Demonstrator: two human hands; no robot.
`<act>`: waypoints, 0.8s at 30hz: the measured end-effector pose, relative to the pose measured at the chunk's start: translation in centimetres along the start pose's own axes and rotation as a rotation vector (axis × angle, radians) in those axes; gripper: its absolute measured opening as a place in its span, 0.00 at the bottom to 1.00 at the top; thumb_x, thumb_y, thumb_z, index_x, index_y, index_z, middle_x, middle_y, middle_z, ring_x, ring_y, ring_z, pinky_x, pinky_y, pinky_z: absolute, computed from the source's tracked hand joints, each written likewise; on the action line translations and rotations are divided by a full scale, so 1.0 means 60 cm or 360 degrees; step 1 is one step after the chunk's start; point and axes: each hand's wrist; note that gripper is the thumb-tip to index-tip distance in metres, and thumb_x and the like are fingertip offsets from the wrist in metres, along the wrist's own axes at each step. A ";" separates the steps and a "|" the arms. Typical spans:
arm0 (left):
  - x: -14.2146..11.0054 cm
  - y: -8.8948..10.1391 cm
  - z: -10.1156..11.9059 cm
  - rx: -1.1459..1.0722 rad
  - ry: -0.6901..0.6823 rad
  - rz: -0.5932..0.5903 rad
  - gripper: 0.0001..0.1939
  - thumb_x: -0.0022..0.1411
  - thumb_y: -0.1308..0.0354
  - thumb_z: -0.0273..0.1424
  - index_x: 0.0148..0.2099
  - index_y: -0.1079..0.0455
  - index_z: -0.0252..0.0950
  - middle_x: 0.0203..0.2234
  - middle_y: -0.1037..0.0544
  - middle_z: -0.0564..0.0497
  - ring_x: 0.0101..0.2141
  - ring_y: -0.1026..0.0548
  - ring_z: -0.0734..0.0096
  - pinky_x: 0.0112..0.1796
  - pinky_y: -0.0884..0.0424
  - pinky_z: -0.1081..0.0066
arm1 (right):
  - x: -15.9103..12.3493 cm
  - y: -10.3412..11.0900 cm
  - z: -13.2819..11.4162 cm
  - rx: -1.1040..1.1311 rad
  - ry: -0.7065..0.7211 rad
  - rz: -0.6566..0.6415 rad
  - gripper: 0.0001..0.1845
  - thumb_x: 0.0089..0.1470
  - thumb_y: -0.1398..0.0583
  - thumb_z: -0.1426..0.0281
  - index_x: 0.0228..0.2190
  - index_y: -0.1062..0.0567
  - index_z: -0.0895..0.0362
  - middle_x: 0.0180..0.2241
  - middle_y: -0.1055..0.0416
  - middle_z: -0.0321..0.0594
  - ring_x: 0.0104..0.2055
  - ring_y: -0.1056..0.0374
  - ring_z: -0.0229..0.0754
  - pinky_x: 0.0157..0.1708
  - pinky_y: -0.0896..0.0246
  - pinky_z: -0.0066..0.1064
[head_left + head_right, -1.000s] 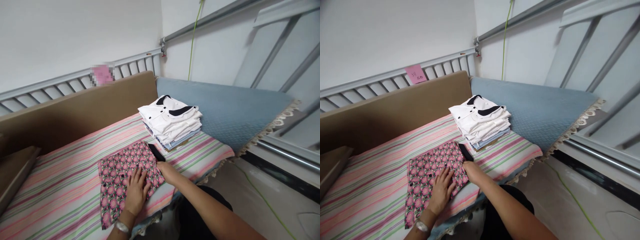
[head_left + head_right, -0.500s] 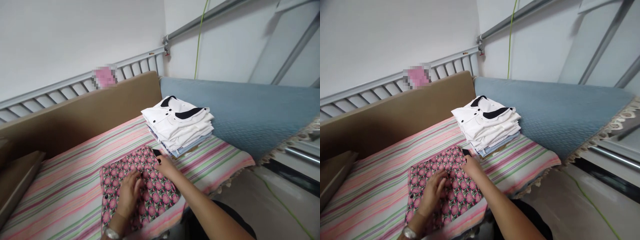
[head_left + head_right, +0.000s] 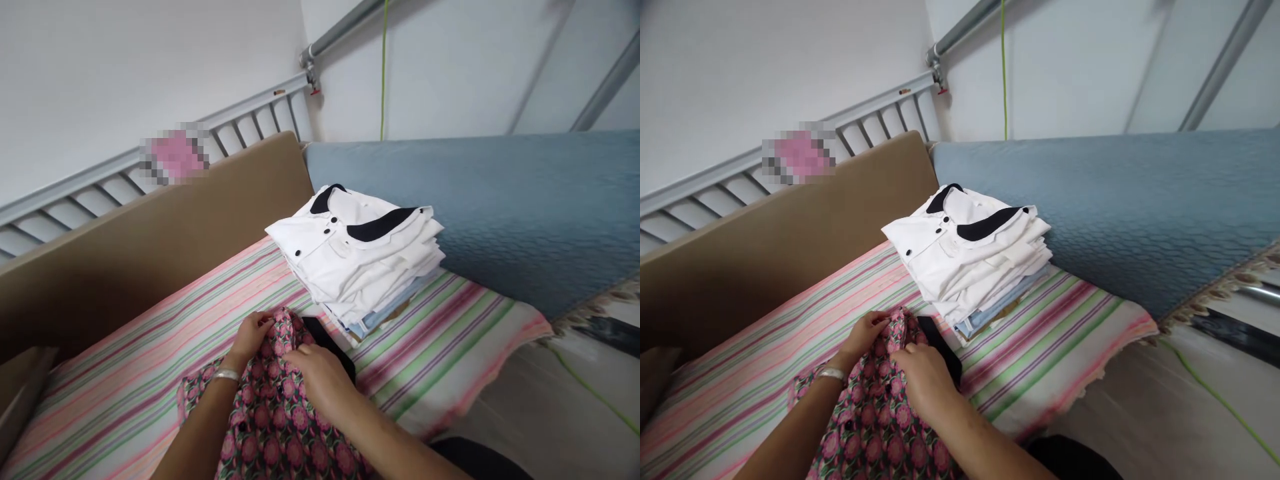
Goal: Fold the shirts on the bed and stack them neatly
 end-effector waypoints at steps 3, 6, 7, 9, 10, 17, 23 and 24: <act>0.003 -0.001 0.000 -0.0058 -0.0007 -0.0015 0.10 0.50 0.44 0.36 0.33 0.25 0.38 0.31 0.22 0.49 0.35 0.26 0.65 0.42 0.32 0.66 | 0.004 -0.001 0.007 -0.0017 -0.0101 -0.0027 0.26 0.46 0.48 0.81 0.45 0.26 0.51 0.37 0.28 0.39 0.40 0.33 0.41 0.38 0.45 0.27; 0.007 -0.003 -0.003 -0.0116 0.0029 0.0016 0.11 0.51 0.46 0.39 0.28 0.29 0.38 0.24 0.25 0.52 0.30 0.28 0.68 0.37 0.33 0.68 | 0.008 -0.001 0.014 0.0028 -0.0178 -0.0007 0.26 0.46 0.49 0.81 0.45 0.26 0.52 0.38 0.28 0.40 0.40 0.32 0.41 0.38 0.44 0.27; 0.010 -0.005 -0.004 -0.0140 0.0051 0.0025 0.12 0.52 0.48 0.40 0.27 0.30 0.38 0.22 0.26 0.53 0.27 0.29 0.69 0.34 0.33 0.69 | 0.010 0.000 0.015 0.0039 -0.0191 0.0018 0.26 0.47 0.49 0.81 0.45 0.26 0.52 0.39 0.28 0.40 0.41 0.32 0.41 0.38 0.44 0.27; 0.019 -0.011 -0.009 -0.0173 0.0103 0.0042 0.14 0.55 0.52 0.42 0.28 0.33 0.38 0.18 0.29 0.55 0.23 0.32 0.72 0.30 0.34 0.71 | 0.014 0.003 0.019 0.0036 -0.0234 0.0083 0.26 0.49 0.50 0.81 0.47 0.28 0.51 0.40 0.28 0.40 0.41 0.32 0.41 0.39 0.43 0.27; 0.024 -0.016 -0.012 -0.0175 0.0131 0.0054 0.15 0.55 0.53 0.42 0.27 0.34 0.38 0.17 0.30 0.56 0.22 0.33 0.72 0.29 0.35 0.72 | 0.017 0.004 0.021 0.0013 -0.0277 0.0103 0.26 0.50 0.51 0.81 0.47 0.28 0.50 0.41 0.28 0.40 0.41 0.32 0.41 0.38 0.43 0.27; 0.034 -0.055 -0.014 0.0041 0.0232 0.0139 0.12 0.58 0.52 0.37 0.27 0.33 0.38 0.18 0.28 0.54 0.24 0.31 0.71 0.31 0.37 0.71 | 0.033 0.005 0.036 -0.0387 -0.0523 0.0085 0.22 0.52 0.51 0.79 0.43 0.26 0.51 0.35 0.27 0.41 0.36 0.31 0.44 0.34 0.40 0.32; 0.004 -0.049 0.037 0.0279 0.0191 0.0323 0.13 0.59 0.48 0.35 0.44 0.31 0.37 0.39 0.23 0.44 0.42 0.28 0.63 0.45 0.35 0.63 | 0.024 -0.013 0.015 -0.0566 -0.0163 0.0426 0.23 0.55 0.49 0.75 0.52 0.32 0.55 0.58 0.41 0.47 0.59 0.46 0.52 0.57 0.51 0.46; -0.009 -0.042 0.047 0.0313 0.0156 0.0347 0.14 0.59 0.48 0.35 0.47 0.32 0.37 0.42 0.24 0.44 0.46 0.29 0.63 0.48 0.37 0.62 | 0.022 -0.021 0.010 -0.0546 -0.0030 0.0418 0.23 0.56 0.49 0.73 0.53 0.33 0.55 0.60 0.44 0.45 0.61 0.50 0.51 0.58 0.54 0.47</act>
Point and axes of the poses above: each hand's wrist, its own x-axis towards the middle knuckle, its own y-axis out of the back of the hand, z = x × y
